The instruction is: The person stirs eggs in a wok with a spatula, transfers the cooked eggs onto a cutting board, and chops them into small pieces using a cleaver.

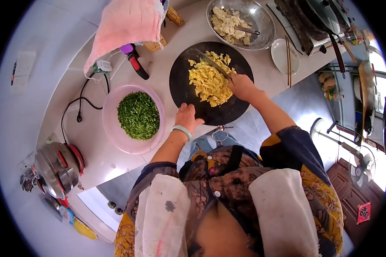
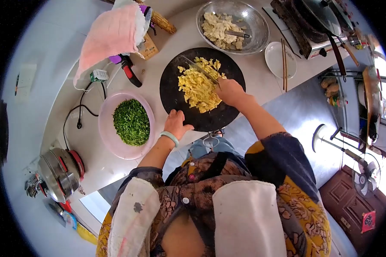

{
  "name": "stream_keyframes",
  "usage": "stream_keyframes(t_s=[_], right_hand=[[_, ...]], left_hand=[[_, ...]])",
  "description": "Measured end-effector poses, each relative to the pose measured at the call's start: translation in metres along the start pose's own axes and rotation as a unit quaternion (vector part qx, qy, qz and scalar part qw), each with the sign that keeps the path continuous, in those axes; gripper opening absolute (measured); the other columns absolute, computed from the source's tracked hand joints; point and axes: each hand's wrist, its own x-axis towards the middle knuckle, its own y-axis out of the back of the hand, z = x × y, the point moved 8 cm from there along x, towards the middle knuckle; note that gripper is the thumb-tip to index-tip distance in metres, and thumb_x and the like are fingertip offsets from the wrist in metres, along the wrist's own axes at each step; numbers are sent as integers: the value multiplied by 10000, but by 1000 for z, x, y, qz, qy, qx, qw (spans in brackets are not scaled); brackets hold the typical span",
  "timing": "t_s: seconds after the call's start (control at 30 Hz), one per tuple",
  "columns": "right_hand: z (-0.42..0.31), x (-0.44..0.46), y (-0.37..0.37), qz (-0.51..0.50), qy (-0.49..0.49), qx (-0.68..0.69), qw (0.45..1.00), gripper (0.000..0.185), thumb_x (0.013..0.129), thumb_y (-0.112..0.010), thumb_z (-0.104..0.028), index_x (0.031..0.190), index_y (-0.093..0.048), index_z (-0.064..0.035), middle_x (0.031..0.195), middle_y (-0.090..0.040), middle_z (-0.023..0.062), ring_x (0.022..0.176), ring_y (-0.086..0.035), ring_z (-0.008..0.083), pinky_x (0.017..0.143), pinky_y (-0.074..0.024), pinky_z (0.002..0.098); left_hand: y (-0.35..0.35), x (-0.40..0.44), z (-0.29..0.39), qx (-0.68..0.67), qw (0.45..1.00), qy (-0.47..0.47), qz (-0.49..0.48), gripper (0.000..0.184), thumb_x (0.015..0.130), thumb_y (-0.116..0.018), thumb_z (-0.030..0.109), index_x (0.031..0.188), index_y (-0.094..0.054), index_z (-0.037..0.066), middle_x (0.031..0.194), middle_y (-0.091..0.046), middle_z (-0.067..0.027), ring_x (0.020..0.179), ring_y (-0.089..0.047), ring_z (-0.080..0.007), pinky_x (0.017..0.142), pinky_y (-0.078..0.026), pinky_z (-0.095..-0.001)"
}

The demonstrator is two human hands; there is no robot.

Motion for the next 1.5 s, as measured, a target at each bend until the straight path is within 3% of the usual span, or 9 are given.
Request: stream_keyframes(t_s=[0.13, 0.43, 0.53, 0.73, 0.87, 1.03, 1.5], right_hand=[[-10, -14, 19, 0, -32, 11, 999, 284, 878, -497, -240, 945, -561, 29, 834, -637, 278, 831, -621, 445, 767, -484, 525], [-11, -12, -2, -9, -1, 13, 1000, 281, 883, -494, -235, 940, -553, 33, 831, -631, 288, 811, -620, 449, 742, -485, 532], [-21, -33, 16, 20, -43, 50, 998, 271, 888, -490, -232, 949, -540, 27, 825, -631, 288, 803, -620, 451, 736, -482, 542], [-7, -36, -18, 12, -70, 27, 997, 252, 893, -488, -223, 930, -525, 23, 798, -632, 271, 778, -619, 457, 723, -481, 546], [-17, -45, -7, 47, -37, 42, 997, 240, 897, -495, -224, 937, -520, 11, 798, -632, 272, 779, -620, 457, 719, -481, 549], [-23, -51, -25, 26, -65, 38, 997, 236, 894, -502, -219, 952, -511, 10, 791, -637, 266, 771, -626, 452, 718, -491, 543], [-44, -40, -35, 31, -57, 53, 997, 245, 914, -491, -213, 947, -501, 30, 790, -626, 294, 787, -621, 467, 714, -494, 533]], left_hand=[[-1, -2, 2, -4, 1000, 0, -2, 481, 656, -844, 286, 858, -487, 34, 953, -470, -161, 893, -506, -363, 802, -445, -441], [-3, -1, 1, 4, 1000, 10, -21, 489, 657, -845, 294, 860, -483, 36, 953, -469, -161, 900, -512, -362, 802, -445, -445], [-2, -3, 1, 11, 1000, -10, 9, 502, 649, -853, 301, 862, -483, 37, 951, -470, -160, 904, -515, -361, 801, -448, -442], [0, -3, 3, 2, 1000, 7, -3, 497, 652, -855, 289, 864, -481, 39, 939, -470, -156, 895, -515, -363, 792, -448, -442], [-1, -1, 1, 2, 1000, 3, -2, 484, 652, -852, 281, 862, -492, 37, 938, -476, -159, 870, -523, -367, 781, -450, -443], [-1, -1, 2, 9, 1000, -11, 12, 472, 641, -850, 268, 858, -509, 25, 931, -490, -165, 847, -531, -369, 771, -457, -447], [-7, -6, -2, -1, 1000, -8, 2, 485, 642, -839, 309, 886, -530, 27, 975, -503, -170, 920, -535, -382, 807, -467, -461]])
